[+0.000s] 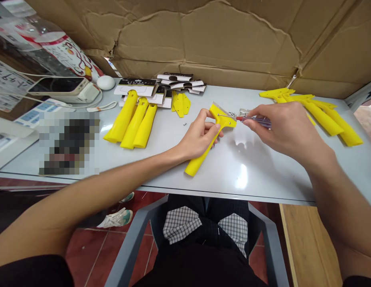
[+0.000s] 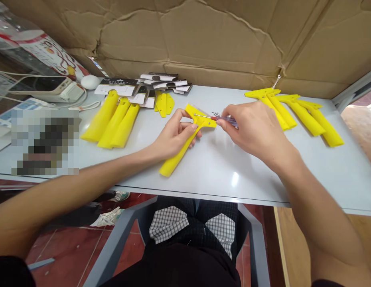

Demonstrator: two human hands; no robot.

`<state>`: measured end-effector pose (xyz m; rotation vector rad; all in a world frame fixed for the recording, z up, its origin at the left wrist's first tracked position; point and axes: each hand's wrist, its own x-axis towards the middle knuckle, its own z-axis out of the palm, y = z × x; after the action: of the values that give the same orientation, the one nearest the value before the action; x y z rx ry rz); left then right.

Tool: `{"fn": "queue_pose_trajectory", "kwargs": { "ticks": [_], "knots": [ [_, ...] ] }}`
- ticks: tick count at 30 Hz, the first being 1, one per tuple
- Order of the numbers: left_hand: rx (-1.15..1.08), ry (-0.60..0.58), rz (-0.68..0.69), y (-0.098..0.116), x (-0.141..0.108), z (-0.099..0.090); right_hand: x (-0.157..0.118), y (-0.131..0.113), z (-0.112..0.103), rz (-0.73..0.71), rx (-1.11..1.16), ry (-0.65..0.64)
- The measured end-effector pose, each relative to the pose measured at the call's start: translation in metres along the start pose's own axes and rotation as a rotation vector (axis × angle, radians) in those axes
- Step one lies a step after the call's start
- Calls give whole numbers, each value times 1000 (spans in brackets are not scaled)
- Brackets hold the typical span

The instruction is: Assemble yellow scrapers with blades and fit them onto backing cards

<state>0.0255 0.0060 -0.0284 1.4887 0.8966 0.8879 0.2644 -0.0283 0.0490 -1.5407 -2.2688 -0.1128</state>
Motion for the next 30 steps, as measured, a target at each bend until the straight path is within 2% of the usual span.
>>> {"fn": "queue_pose_trajectory", "kwargs": {
  "ticks": [4, 6, 10, 15, 19, 23, 30],
  "knots": [
    [-38, -16, -18, 1, 2, -1, 0, 0, 3, -67, 25, -209],
    [-60, -24, -26, 2, 3, -3, 1, -1, 6, -69, 17, -274],
    [-112, -1, -73, 6, 6, -6, 2, 5, 7, 22, 25, -293],
    [-173, 33, -137, 11, 10, -10, 3, 31, 13, 80, -140, -258],
    [-204, 25, -144, 13, 10, -11, 5, 46, 20, 103, -184, -341],
    [-222, 26, -156, 14, 10, -11, 7, 46, 20, 146, -214, -409],
    [-330, 28, -174, 11, 12, -15, 8, 45, 18, 173, -223, -453]
  ]
}}
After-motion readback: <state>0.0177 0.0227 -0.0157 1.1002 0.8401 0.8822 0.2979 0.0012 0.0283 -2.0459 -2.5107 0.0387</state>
